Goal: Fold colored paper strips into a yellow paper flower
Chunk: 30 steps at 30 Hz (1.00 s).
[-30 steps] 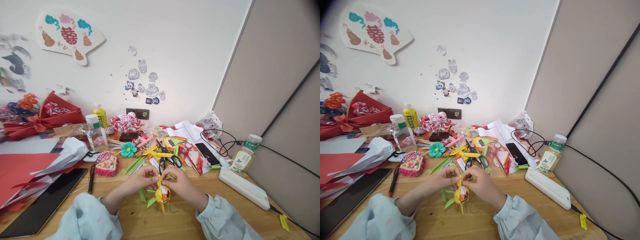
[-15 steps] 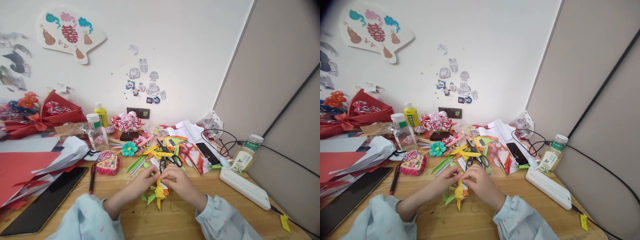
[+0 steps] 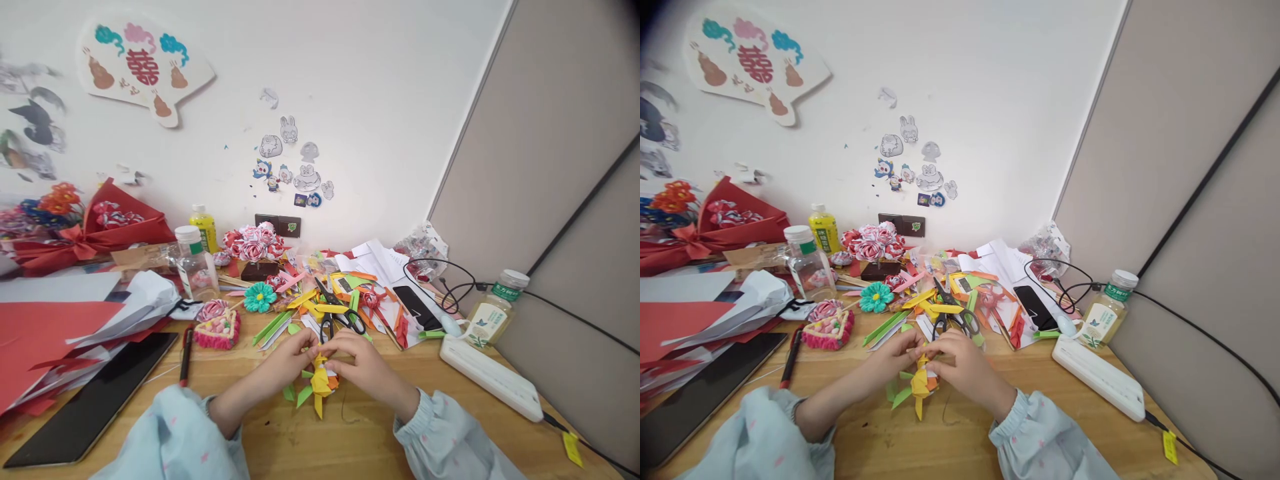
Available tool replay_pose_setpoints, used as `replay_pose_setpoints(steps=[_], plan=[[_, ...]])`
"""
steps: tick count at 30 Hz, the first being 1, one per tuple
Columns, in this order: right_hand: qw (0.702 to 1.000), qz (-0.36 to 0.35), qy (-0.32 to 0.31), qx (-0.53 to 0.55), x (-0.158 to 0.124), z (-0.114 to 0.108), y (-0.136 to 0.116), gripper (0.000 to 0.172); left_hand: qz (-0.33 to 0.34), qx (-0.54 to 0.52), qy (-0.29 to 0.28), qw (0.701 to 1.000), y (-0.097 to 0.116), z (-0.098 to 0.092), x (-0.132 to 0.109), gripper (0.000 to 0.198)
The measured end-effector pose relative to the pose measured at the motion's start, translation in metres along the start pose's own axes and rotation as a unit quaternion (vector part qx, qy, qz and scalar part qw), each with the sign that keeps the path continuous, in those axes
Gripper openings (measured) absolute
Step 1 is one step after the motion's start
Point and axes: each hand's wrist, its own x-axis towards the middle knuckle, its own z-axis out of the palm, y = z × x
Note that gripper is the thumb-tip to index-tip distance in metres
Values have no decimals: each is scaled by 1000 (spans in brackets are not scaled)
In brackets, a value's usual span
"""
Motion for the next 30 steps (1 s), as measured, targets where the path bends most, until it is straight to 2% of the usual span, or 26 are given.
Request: replay_pose_setpoints(steps=[17,23,30], plan=[[997,-62,-29,-27,0,-4,7,22,1,-10,2,1000,1,-2,2,27],[1000,-23,-14,0,-1,-4,2,19,-2,-32,-8,999,8,-3,1,30],[1000,-23,-17,12,-1,-3,-3,24,11,-16,21,1000,2,-2,3,27]])
